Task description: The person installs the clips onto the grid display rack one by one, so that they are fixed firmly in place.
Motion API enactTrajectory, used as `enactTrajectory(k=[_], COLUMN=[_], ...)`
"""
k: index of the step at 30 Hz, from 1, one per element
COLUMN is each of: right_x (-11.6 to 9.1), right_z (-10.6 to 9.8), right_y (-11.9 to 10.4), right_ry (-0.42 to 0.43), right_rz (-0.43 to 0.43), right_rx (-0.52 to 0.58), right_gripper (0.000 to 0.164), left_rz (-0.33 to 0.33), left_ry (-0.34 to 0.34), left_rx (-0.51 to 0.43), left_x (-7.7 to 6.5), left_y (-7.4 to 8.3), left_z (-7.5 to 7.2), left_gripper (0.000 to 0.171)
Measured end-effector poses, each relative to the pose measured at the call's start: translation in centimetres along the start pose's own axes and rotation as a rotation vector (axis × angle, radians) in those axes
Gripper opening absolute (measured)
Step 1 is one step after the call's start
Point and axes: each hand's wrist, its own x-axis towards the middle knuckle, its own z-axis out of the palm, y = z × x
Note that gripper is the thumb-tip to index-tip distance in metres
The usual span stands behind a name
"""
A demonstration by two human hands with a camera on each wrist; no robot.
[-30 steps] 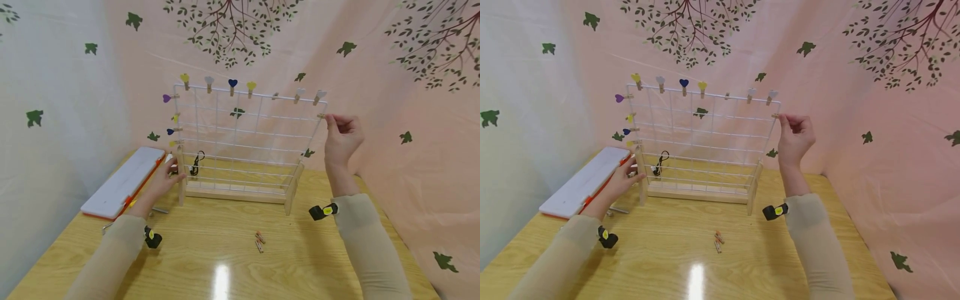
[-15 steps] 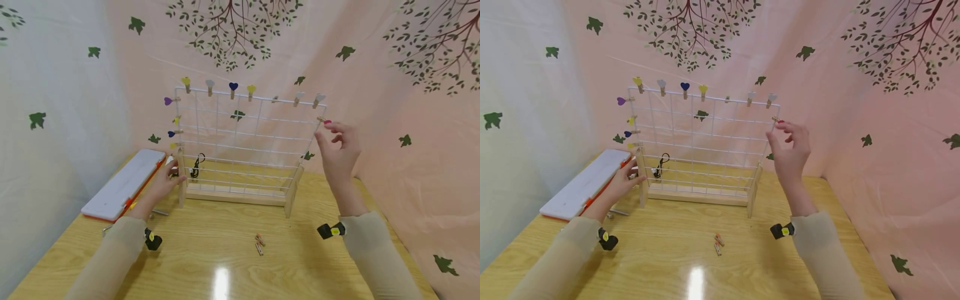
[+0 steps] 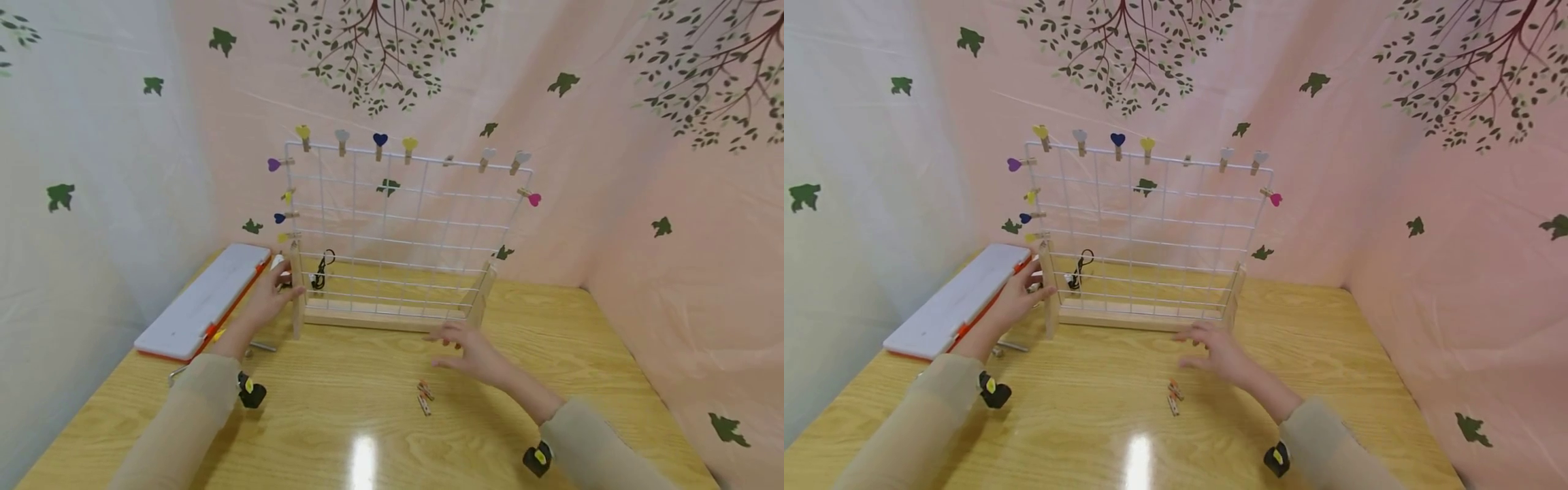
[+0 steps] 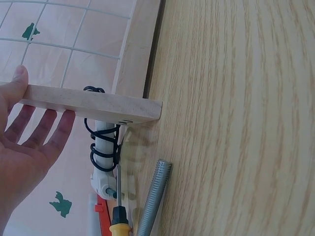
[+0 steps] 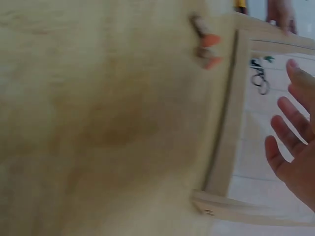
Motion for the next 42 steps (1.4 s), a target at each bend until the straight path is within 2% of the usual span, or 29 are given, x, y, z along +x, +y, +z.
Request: enactTrajectory(k=[4,8,12,14,19,22,27,30,33,39,42], right_x=[-0.8,-0.8,-0.5,-0.2,0.1,0.3,0.7,1.1,1.3,1.5,1.9], right_z=[2.4,3.9,4.6,4.6,3.8,2.5,-1.6,-4.7,-7.7,-12.6,-14.1], right_y=[1.3,2.1,2.3,2.3,2.1,1.9,0.7,0.0,-0.5,-1.5,-1.8], right_ry=[-0.169,-0.251,-0.265,-0.267,-0.293,-0.249,-0.111,0.03,0.226,0.676,0.918], right_rz=[-0.006,-0.042,-0.084,-0.077,0.034,0.089,0.176,0.215,0.211,0.236,0.221], right_rx=[0.065,0.085,0.072,0.076,0.179,0.238,0.227,0.258,0.314,0.376,0.417], right_gripper=[0.034,0.028,0.021,0.017,0.009,0.01,0.014,0.012,0.012,0.017,0.02], left_rz=[0.002,0.003,0.001,0.002,-0.011,-0.007,0.01,0.001,-0.014,-0.01,-0.005], left_ry=[0.005,0.013,0.012,0.009,0.003,0.001,0.006,0.004,-0.004,-0.013,-0.01], left_rx=[-0.004,-0.002,-0.002,-0.005,-0.012,-0.007,-0.006,-0.006,-0.004,-0.031,-0.016], left_x=[0.0,0.0,0.1,0.2,0.3,0.3,0.1,0.2,0.1,-0.4,-0.4], left_y=[0.1,0.2,0.1,0.0,-0.1,-0.1,-0.2,-0.3,-0.1,1.7,1.4], left_z=[0.1,0.1,0.1,0.1,0.1,0.1,0.1,0.1,0.0,-0.1,-0.1], left_gripper=[0.064,0.063,0.065,0.066,0.07,0.07,0.069,0.069,0.069,0.066,0.067])
